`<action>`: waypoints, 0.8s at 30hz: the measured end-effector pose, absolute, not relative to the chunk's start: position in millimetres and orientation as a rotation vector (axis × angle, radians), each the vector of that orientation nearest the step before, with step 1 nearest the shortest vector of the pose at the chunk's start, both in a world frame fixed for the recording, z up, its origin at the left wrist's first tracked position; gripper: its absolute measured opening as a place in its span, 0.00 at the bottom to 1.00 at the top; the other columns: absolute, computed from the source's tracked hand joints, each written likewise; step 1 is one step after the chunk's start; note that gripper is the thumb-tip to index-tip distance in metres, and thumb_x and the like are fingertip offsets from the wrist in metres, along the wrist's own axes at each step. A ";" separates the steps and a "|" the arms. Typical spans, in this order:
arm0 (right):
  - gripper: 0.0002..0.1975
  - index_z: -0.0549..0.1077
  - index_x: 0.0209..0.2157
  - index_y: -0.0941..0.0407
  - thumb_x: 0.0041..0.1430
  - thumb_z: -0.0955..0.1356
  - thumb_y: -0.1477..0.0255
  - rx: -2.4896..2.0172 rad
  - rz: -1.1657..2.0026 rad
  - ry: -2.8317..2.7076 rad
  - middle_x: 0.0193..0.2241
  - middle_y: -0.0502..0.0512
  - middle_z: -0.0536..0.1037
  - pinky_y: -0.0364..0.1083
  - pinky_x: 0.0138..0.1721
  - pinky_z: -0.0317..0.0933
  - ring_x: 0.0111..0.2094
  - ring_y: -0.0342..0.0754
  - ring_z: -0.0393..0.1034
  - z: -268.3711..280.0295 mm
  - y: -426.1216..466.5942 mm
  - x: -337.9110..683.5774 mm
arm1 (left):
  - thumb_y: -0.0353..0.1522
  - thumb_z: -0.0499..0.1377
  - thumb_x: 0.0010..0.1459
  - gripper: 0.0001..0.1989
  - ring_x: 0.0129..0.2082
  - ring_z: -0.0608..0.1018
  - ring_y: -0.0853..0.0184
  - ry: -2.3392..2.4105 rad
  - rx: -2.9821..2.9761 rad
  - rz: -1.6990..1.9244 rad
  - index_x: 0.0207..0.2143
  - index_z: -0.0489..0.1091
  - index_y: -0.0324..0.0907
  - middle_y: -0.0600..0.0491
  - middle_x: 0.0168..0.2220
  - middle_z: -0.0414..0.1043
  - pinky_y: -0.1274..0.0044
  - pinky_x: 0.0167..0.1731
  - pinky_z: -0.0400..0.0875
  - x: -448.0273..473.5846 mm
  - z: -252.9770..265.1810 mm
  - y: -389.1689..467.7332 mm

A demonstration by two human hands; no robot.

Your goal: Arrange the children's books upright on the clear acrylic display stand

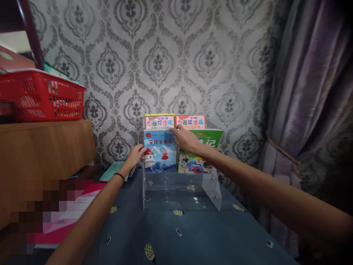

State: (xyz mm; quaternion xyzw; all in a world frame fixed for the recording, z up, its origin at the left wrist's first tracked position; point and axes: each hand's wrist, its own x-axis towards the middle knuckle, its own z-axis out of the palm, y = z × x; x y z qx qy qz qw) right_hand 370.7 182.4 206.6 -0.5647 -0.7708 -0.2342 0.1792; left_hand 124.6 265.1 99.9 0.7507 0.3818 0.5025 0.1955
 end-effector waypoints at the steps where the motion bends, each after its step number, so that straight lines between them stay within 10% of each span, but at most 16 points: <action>1: 0.20 0.66 0.59 0.58 0.68 0.59 0.76 -1.618 -0.668 -2.171 0.57 0.69 0.67 0.50 0.42 0.67 0.45 0.58 0.74 206.7 180.3 368.9 | 0.47 0.54 0.55 0.17 0.26 0.72 0.68 1.070 2.108 1.398 0.27 0.63 0.42 0.57 0.26 0.63 0.77 0.23 0.73 123.8 100.3 264.3; 10: 0.19 0.66 0.57 0.61 0.67 0.58 0.78 -1.570 -0.600 -2.179 0.56 0.66 0.72 0.49 0.49 0.63 0.52 0.56 0.70 212.2 180.2 371.3 | 0.45 0.52 0.59 0.15 0.26 0.73 0.66 1.096 2.126 1.293 0.28 0.64 0.43 0.56 0.25 0.64 0.78 0.20 0.70 119.6 101.2 260.9; 17: 0.19 0.66 0.57 0.58 0.67 0.58 0.78 -1.614 -0.696 -2.211 0.56 0.66 0.73 0.49 0.43 0.66 0.48 0.57 0.74 211.1 175.4 368.8 | 0.34 0.60 0.59 0.24 0.47 0.75 0.58 1.424 2.389 1.701 0.57 0.60 0.43 0.47 0.45 0.71 0.67 0.49 0.71 126.9 115.6 245.2; 24: 0.18 0.66 0.56 0.62 0.67 0.58 0.79 -1.643 -0.698 -2.221 0.55 0.70 0.72 0.50 0.44 0.67 0.49 0.59 0.74 212.5 181.1 361.4 | 0.32 0.58 0.60 0.18 0.48 0.74 0.57 1.374 2.367 1.681 0.53 0.65 0.43 0.47 0.45 0.73 0.65 0.51 0.69 134.1 128.2 249.7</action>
